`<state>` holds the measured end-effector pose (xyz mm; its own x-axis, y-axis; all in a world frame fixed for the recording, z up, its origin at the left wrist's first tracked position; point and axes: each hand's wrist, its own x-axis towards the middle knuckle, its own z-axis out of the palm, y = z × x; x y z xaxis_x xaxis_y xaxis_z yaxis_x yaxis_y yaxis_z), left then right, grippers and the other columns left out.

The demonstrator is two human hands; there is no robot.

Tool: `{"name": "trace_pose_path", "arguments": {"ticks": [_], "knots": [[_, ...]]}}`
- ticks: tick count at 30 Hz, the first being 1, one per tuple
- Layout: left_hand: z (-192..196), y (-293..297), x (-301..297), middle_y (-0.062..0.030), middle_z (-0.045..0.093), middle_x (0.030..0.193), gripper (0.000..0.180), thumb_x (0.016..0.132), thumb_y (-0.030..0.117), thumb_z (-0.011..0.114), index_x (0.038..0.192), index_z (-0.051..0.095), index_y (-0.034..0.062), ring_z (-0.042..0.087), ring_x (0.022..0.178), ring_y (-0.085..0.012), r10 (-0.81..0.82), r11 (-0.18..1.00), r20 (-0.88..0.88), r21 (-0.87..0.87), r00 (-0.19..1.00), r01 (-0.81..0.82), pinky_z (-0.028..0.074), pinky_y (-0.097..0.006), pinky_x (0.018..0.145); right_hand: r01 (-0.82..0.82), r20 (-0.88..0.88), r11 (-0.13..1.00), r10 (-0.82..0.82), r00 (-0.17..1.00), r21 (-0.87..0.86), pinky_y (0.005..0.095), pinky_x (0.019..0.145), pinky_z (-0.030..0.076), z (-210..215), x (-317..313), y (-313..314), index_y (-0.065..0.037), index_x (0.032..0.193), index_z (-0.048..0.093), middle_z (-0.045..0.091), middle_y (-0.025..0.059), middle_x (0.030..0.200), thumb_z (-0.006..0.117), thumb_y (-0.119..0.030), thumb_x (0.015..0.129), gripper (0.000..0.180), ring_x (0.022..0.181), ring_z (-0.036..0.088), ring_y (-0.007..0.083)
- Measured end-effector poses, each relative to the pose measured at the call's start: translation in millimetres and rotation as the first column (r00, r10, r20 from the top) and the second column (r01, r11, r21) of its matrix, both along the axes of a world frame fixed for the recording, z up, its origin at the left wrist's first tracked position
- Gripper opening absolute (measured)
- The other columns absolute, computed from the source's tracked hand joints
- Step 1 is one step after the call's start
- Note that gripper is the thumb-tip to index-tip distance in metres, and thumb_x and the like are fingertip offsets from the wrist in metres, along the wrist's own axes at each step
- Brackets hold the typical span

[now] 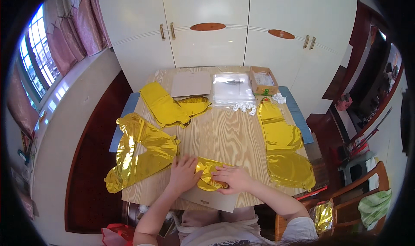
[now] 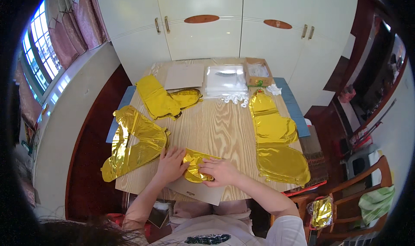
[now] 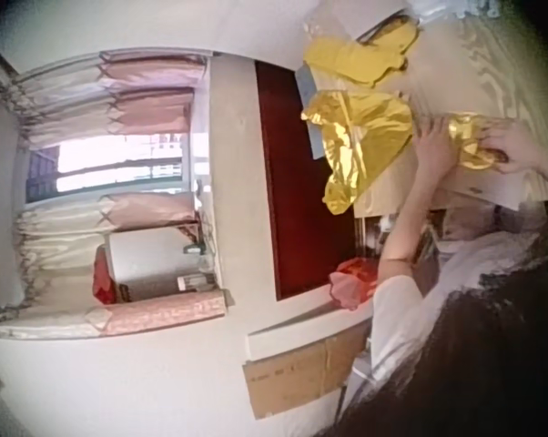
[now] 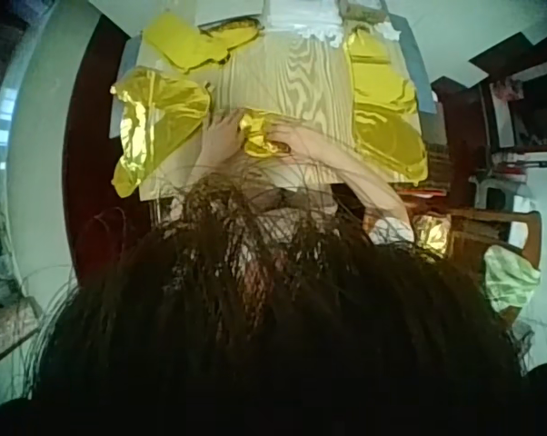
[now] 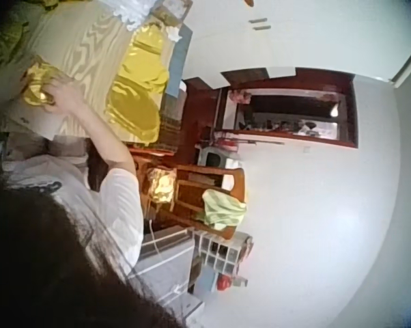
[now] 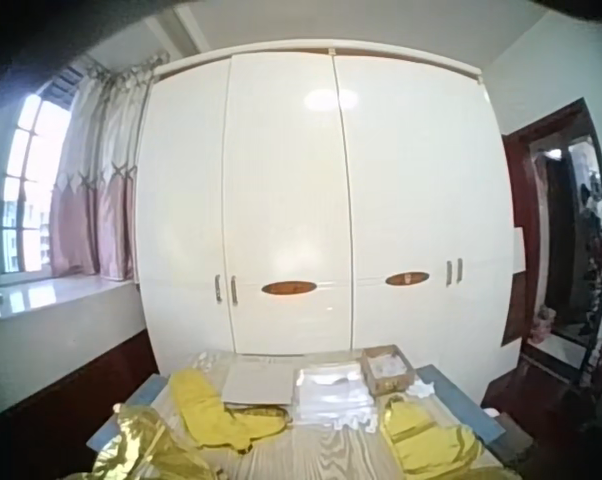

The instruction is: Folding gold foil paper and placing it into plastic sleeves for packaging.

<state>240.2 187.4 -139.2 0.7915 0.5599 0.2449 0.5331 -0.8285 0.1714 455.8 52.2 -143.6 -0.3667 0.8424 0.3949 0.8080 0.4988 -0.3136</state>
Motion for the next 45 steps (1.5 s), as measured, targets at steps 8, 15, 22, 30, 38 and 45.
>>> {"name": "trace_pose_path", "arguments": {"ticks": [8,15,22,30,38,45], "knots": [[11.9,36.7,21.9,-0.012,0.069,0.092,0.026,0.08,0.033,0.068,0.085,0.073,0.0076,0.066,0.088,-0.0316,0.27,0.861,0.06,-0.461,0.961,-0.213,0.051,-0.043,0.077,0.01,0.019,1.0,-0.01,1.0,-0.01,0.0383,0.096,0.052,0.2,-0.2,-0.5,-0.012,0.112,0.065,0.066,0.0031,0.118,0.069,-0.04,0.078,0.044,0.114,0.062,0.0235],[-4.7,53.9,31.2,-0.0112,0.071,0.091,0.031,0.08,0.039,0.064,0.087,0.074,0.0098,0.067,0.088,-0.0313,0.24,0.798,-0.144,-0.533,0.96,-0.28,0.051,-0.045,0.078,0.022,0.046,1.0,-0.021,0.999,-0.012,0.0384,0.095,0.053,3.7,-1.7,-1.2,-0.012,0.113,0.065,0.066,0.0032,0.118,0.069,-0.039,0.077,0.045,0.114,0.063,0.0228],[12.3,48.1,39.8,-0.0114,0.07,0.104,0.033,0.088,0.036,0.053,0.099,0.074,0.013,0.059,0.108,-0.0322,0.176,0.866,-0.346,-0.39,0.922,-0.312,0.044,-0.051,0.091,0.028,0.028,0.999,-0.028,0.999,-0.018,0.0379,0.094,0.053,2.6,-1.1,-2.1,-0.012,0.114,0.065,0.066,0.0035,0.12,0.069,-0.038,0.077,0.045,0.114,0.063,0.0228],[-2.1,43.1,35.3,-0.0102,0.068,0.104,0.028,0.087,0.036,0.057,0.094,0.074,0.0153,0.057,0.104,-0.0331,0.192,0.963,-0.321,-0.122,0.927,-0.242,0.042,-0.054,0.086,-0.012,0.068,1.0,0.01,0.998,0.027,0.0371,0.095,0.052,2.2,-1.3,-1.1,-0.015,0.113,0.067,0.066,0.0,0.119,0.067,-0.038,0.079,0.042,0.116,0.061,0.0215],[-11.5,15.7,23.8,-0.0193,0.052,0.135,0.045,0.093,0.027,0.053,0.126,0.053,-0.0029,0.047,0.127,-0.0365,-0.285,0.956,0.175,-0.018,0.942,0.292,0.035,-0.049,0.106,-0.016,0.07,1.0,0.015,0.997,0.02,0.0362,0.096,0.052,2.5,-2.6,-1.1,-0.015,0.11,0.07,0.068,-0.0009,0.116,0.067,-0.038,0.08,0.038,0.116,0.062,0.0214],[-17.1,-15.6,21.3,-0.0318,0.035,0.146,0.063,0.099,0.038,0.044,0.141,0.037,-0.0078,0.031,0.14,-0.0429,-0.24,0.97,-0.043,-0.062,0.97,0.237,0.022,-0.049,0.116,0.007,0.075,1.0,-0.007,0.997,-0.002,0.0369,0.096,0.052,-3.4,-1.9,-1.3,-0.016,0.106,0.072,0.07,-0.0006,0.113,0.072,-0.036,0.077,0.035,0.115,0.063,0.0224]]}}
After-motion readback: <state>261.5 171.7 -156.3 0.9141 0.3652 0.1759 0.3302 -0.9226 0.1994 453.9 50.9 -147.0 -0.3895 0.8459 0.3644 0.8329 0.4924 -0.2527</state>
